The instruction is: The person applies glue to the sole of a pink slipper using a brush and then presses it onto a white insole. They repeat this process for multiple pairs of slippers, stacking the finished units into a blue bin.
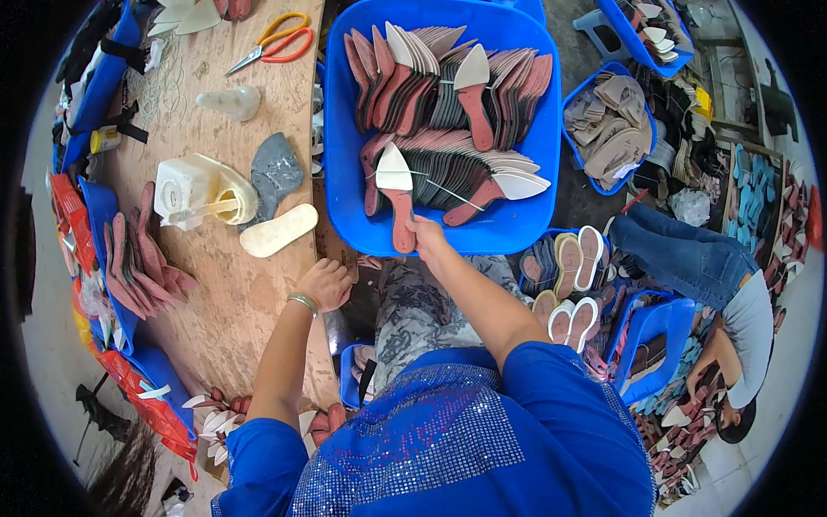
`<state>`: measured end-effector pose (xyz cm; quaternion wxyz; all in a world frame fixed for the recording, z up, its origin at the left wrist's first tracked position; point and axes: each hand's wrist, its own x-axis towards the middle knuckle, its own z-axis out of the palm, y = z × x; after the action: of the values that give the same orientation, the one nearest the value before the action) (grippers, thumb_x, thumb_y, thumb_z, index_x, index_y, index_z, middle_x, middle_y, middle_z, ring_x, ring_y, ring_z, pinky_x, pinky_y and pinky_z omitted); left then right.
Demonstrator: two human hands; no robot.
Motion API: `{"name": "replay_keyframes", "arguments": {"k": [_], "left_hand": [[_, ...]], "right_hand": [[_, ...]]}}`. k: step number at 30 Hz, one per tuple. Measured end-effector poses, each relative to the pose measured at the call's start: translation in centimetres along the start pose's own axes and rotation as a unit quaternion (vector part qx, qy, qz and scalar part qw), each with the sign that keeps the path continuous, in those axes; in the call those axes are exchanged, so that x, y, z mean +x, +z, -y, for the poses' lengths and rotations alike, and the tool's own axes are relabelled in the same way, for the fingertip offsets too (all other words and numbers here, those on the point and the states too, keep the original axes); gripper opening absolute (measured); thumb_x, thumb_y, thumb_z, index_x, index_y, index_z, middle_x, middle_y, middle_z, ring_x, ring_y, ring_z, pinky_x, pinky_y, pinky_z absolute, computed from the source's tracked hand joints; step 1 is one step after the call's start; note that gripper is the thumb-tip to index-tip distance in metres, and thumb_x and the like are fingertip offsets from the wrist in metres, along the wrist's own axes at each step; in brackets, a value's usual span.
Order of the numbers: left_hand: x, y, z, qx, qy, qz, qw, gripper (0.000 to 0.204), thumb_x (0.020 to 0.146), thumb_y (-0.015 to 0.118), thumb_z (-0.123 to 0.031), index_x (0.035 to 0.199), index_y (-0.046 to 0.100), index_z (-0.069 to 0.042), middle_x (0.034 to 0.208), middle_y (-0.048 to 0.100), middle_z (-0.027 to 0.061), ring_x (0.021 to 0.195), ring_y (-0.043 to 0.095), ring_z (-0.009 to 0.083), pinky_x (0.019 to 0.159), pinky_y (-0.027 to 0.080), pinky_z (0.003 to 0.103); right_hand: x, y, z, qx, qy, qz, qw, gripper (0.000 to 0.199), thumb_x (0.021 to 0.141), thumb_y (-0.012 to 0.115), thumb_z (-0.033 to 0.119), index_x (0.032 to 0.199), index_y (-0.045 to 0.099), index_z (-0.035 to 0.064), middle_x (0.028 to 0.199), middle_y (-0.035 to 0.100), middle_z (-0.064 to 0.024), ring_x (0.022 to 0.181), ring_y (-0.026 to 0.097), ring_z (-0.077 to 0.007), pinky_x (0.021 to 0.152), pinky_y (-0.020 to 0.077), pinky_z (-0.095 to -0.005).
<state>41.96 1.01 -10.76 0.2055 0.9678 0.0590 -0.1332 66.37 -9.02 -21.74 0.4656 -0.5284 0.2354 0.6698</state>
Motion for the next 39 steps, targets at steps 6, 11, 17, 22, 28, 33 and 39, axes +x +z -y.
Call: {"name": "replay_keyframes", "arguments": {"k": [6, 11, 17, 22, 28, 33, 39], "left_hand": [[0.0, 0.4, 0.1, 0.0, -0.002, 0.002, 1.0, 0.016, 0.078, 0.06, -0.029, 0.073, 0.059, -0.013, 0.076, 0.055, 0.0022, 0.081, 0.053, 0.0198, 0.077, 0.039, 0.032], [0.1, 0.2, 0.0, 0.006, -0.008, 0.026, 1.0, 0.017, 0.079, 0.059, -0.029, 0.073, 0.06, -0.013, 0.077, 0.055, 0.0023, 0.082, 0.053, 0.0202, 0.078, 0.039, 0.033], [0.2, -0.3, -0.2, 0.002, -0.012, 0.045, 0.999, 0.018, 0.081, 0.056, -0.028, 0.076, 0.062, -0.012, 0.079, 0.057, 0.0036, 0.082, 0.053, 0.0207, 0.079, 0.039, 0.033], [0.5, -0.4, -0.2, 0.009, -0.007, 0.035, 0.999, 0.017, 0.079, 0.059, -0.028, 0.072, 0.059, -0.013, 0.076, 0.055, 0.0025, 0.08, 0.053, 0.02, 0.077, 0.039, 0.033], [0.5, 0.0, -0.2, 0.007, -0.006, 0.021, 1.0, 0.016, 0.079, 0.059, -0.028, 0.071, 0.058, -0.014, 0.074, 0.053, 0.002, 0.079, 0.052, 0.0196, 0.076, 0.039, 0.033], [0.7, -0.2, -0.2, 0.008, -0.005, 0.025, 1.0, 0.017, 0.079, 0.059, -0.029, 0.071, 0.058, -0.014, 0.074, 0.053, 0.0015, 0.08, 0.052, 0.0197, 0.076, 0.039, 0.034], [0.9, -0.5, -0.3, 0.008, -0.002, 0.052, 0.999, 0.017, 0.078, 0.06, -0.03, 0.075, 0.06, -0.014, 0.078, 0.054, 0.0017, 0.083, 0.052, 0.0196, 0.078, 0.039, 0.033]], "right_hand": [[1.1, -1.1, 0.8, -0.121, -0.005, -0.063, 0.991, 0.045, 0.086, 0.064, 0.017, 0.126, 0.052, 0.0003, 0.113, 0.063, -0.0123, 0.1, 0.062, -0.0259, 0.086, 0.0484, -0.0393], [2.7, -3.0, 3.3, -0.48, -0.198, -0.058, 0.852, 0.05, 0.077, 0.072, 0.022, 0.119, 0.058, -0.0007, 0.109, 0.064, -0.0156, 0.099, 0.062, -0.0241, 0.085, 0.0481, -0.0323], [-1.4, -2.7, 9.1, -0.452, -0.383, -0.139, 0.793, 0.048, 0.075, 0.075, 0.022, 0.115, 0.059, 0.0001, 0.099, 0.062, -0.0115, 0.092, 0.061, -0.0228, 0.082, 0.0493, -0.0335], [-2.1, -5.5, 14.7, -0.308, -0.422, -0.192, 0.831, 0.05, 0.076, 0.075, 0.019, 0.119, 0.057, 0.0014, 0.105, 0.062, -0.0114, 0.092, 0.06, -0.0186, 0.081, 0.0489, -0.0311], [-5.9, -12.2, 16.3, -0.334, -0.337, -0.158, 0.866, 0.033, 0.081, 0.071, 0.02, 0.107, 0.064, 0.0021, 0.089, 0.065, -0.0054, 0.081, 0.06, -0.0139, 0.076, 0.0484, -0.0258], [-8.2, -14.1, 12.8, -0.316, -0.142, -0.156, 0.925, 0.052, 0.08, 0.072, 0.033, 0.118, 0.058, 0.0004, 0.103, 0.063, -0.0106, 0.088, 0.06, -0.0164, 0.079, 0.0482, -0.0282], [-3.9, -15.3, 10.9, -0.087, -0.069, -0.126, 0.986, 0.087, 0.078, 0.072, 0.048, 0.137, 0.034, -0.0036, 0.135, 0.044, -0.0209, 0.121, 0.047, -0.0287, 0.102, 0.0352, -0.0393]]}}
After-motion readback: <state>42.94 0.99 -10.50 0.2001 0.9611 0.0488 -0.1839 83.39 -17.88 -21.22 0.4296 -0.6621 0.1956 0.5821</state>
